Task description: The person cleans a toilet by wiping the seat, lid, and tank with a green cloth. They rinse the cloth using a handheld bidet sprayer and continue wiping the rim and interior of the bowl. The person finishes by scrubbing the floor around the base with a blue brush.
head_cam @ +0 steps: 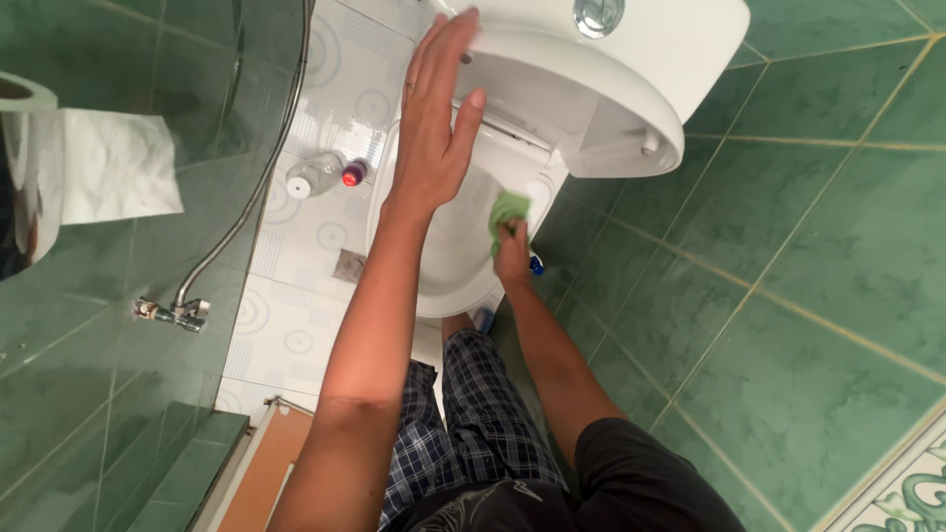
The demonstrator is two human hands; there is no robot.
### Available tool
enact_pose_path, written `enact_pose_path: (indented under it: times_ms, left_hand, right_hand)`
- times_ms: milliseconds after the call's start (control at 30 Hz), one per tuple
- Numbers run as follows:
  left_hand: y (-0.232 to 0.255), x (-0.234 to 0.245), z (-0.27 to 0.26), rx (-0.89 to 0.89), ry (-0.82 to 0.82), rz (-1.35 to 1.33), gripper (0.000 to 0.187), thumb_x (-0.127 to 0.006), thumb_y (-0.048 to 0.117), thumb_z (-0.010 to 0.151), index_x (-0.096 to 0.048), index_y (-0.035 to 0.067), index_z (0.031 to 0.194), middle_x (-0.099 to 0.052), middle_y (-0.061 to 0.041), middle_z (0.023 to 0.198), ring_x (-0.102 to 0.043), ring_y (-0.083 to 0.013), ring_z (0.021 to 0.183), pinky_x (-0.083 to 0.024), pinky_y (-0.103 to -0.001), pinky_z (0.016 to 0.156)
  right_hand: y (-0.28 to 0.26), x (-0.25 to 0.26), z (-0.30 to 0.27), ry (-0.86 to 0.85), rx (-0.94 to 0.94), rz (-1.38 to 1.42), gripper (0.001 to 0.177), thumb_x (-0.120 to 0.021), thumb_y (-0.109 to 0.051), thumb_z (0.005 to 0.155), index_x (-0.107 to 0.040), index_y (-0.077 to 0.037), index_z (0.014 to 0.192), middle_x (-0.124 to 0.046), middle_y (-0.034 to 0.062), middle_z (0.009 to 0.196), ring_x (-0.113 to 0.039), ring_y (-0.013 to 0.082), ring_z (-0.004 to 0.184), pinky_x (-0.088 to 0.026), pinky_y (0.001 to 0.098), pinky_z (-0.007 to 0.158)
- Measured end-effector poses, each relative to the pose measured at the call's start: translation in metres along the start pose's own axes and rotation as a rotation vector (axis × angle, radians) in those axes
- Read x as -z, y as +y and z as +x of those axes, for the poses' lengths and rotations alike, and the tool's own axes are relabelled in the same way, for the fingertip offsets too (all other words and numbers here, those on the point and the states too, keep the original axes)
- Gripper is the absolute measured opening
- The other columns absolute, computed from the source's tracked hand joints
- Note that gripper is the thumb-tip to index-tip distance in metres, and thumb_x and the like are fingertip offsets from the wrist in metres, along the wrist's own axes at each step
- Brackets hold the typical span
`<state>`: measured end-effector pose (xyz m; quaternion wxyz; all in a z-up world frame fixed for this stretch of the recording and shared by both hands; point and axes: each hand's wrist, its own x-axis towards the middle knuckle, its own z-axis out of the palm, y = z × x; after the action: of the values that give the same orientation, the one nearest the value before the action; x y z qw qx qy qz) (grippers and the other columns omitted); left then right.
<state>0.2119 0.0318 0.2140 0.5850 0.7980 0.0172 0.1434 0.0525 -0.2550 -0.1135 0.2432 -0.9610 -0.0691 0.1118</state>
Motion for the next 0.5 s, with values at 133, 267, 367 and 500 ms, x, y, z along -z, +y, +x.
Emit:
enact_pose_path:
  times_ms: [133,267,367,500]
  left_hand:
    - [0.005,0.015,-0.028,0.004,0.105,-0.05,0.033,-0.05,0.022,0.11,-0.063,0.003,0.134,-0.064,-0.015,0.139,-0.055,-0.0333,0.137,-0.039,-0.044,0.122]
    - [-0.019,0.036,-0.131,0.177,0.275,-0.066,0.028,-0.054,0.015,0.103,-0.071,-0.007,0.103,-0.07,-0.017,0.103,-0.061,-0.0287,0.1,-0.049,-0.041,0.096]
    - [-0.04,0.059,-0.218,0.337,0.281,-0.077,0.031,-0.052,0.015,0.108,-0.073,-0.002,0.092,-0.075,-0.01,0.095,-0.073,-0.0259,0.103,-0.05,-0.044,0.107]
    - [-0.056,0.06,-0.283,0.276,0.177,0.234,0.011,-0.069,0.01,0.094,-0.078,0.004,0.091,-0.078,-0.011,0.106,-0.072,-0.0281,0.112,-0.044,-0.051,0.113]
  right_hand:
    - [0.025,0.043,-0.036,-0.048,-0.3,0.399,0.045,-0.053,0.007,0.082,-0.075,-0.006,0.119,-0.07,0.0161,0.12,-0.068,0.0312,0.112,-0.053,0.0395,0.099]
    - [0.061,0.113,-0.059,0.318,-0.766,1.62,0.048,-0.038,-0.027,0.093,-0.065,-0.001,0.123,-0.073,0.0148,0.115,-0.074,0.0299,0.099,-0.061,0.0456,0.085]
    - [0.077,0.156,-0.052,0.492,-0.681,1.312,0.04,-0.043,-0.019,0.095,-0.067,0.001,0.119,-0.073,0.0132,0.109,-0.072,0.0263,0.096,-0.06,0.0409,0.085]
    - [0.064,0.19,-0.024,0.547,-0.402,1.214,0.033,-0.047,-0.009,0.096,-0.071,0.003,0.114,-0.072,0.0108,0.104,-0.07,0.0217,0.093,-0.058,0.0349,0.086]
